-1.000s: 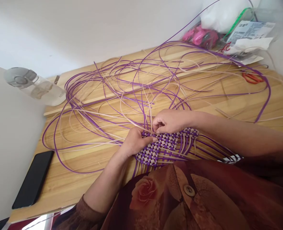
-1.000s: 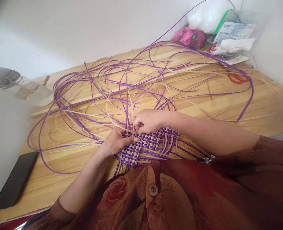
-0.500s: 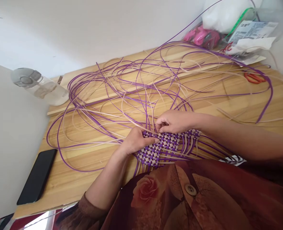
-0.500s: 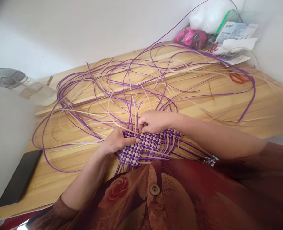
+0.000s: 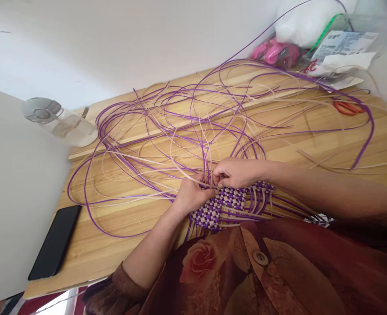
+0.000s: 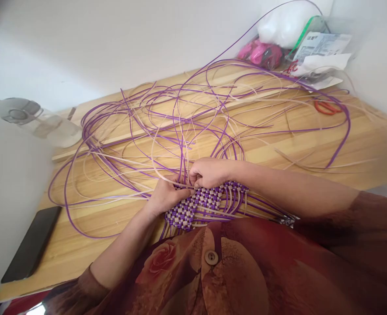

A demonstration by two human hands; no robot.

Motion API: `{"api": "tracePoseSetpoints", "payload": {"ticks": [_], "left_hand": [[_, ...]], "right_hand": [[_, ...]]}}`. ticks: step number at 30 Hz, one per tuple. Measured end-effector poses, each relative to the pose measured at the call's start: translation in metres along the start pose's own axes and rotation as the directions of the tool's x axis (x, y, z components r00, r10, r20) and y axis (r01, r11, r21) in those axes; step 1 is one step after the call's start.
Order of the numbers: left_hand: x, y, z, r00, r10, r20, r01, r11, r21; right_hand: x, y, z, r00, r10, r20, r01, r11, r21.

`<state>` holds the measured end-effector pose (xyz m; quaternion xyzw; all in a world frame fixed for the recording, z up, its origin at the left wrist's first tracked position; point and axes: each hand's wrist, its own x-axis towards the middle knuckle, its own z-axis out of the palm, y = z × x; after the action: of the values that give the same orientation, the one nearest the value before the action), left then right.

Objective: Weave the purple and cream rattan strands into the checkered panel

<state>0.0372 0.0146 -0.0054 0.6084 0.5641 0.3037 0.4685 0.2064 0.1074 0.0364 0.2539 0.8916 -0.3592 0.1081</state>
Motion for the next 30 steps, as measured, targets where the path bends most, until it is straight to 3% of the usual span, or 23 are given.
{"api": "tracePoseSetpoints", "payload": {"ticks": [4,7,10,13,15,18,21,24,25,27,28,30], "left_hand": [[0.0,0.004,-0.014,0.986,0.028,0.165,-0.018,0.998,-0.063],[0.0,0.005,-0.022,0.974,-0.016,0.226,0.033,0.997,-0.074],[0.002,0.004,-0.023,0.974,-0.002,0.226,0.024,0.995,-0.094],[0.003,0.001,-0.021,0.976,0.038,0.215,-0.008,0.991,-0.135],[0.004,0.0,-0.019,0.98,0.016,0.2,0.02,0.984,-0.176],[0.003,-0.001,-0.015,0.985,-0.049,0.167,0.098,0.95,-0.297],[0.001,-0.001,-0.012,0.986,-0.088,0.138,0.138,0.903,-0.407],[0.0,-0.001,-0.009,0.985,-0.105,0.137,0.156,0.878,-0.452],[0.0,-0.001,-0.009,0.984,-0.109,0.141,0.162,0.872,-0.461],[0.0,-0.001,-0.009,0.982,-0.126,0.143,0.18,0.863,-0.471],[0.0,-0.001,-0.008,0.98,-0.134,0.144,0.187,0.861,-0.472],[0.001,-0.001,-0.008,0.977,-0.154,0.147,0.206,0.861,-0.465]], "right_hand": [[-0.009,-0.003,0.002,0.998,0.02,-0.06,-0.016,0.997,0.07],[-0.014,-0.008,0.01,0.956,0.064,-0.287,-0.049,0.997,0.057],[-0.013,-0.013,0.023,0.883,0.024,-0.468,-0.017,1.0,0.018],[-0.009,-0.017,0.032,0.862,-0.017,-0.506,0.031,0.999,0.018],[-0.009,-0.018,0.034,0.845,0.026,-0.535,0.016,0.997,0.073],[-0.01,-0.016,0.03,0.772,0.175,-0.612,-0.066,0.978,0.196],[-0.009,-0.008,0.024,0.742,0.341,-0.577,-0.108,0.91,0.399],[-0.011,0.007,0.006,0.782,0.482,-0.395,-0.072,0.7,0.71],[-0.014,0.015,-0.004,0.776,0.512,-0.369,-0.057,0.64,0.766],[-0.029,0.034,-0.034,0.705,0.558,-0.437,-0.021,0.633,0.774],[-0.039,0.046,-0.051,0.598,0.564,-0.57,0.002,0.709,0.705],[-0.062,0.07,-0.085,0.458,0.542,-0.705,0.025,0.785,0.619]]}}
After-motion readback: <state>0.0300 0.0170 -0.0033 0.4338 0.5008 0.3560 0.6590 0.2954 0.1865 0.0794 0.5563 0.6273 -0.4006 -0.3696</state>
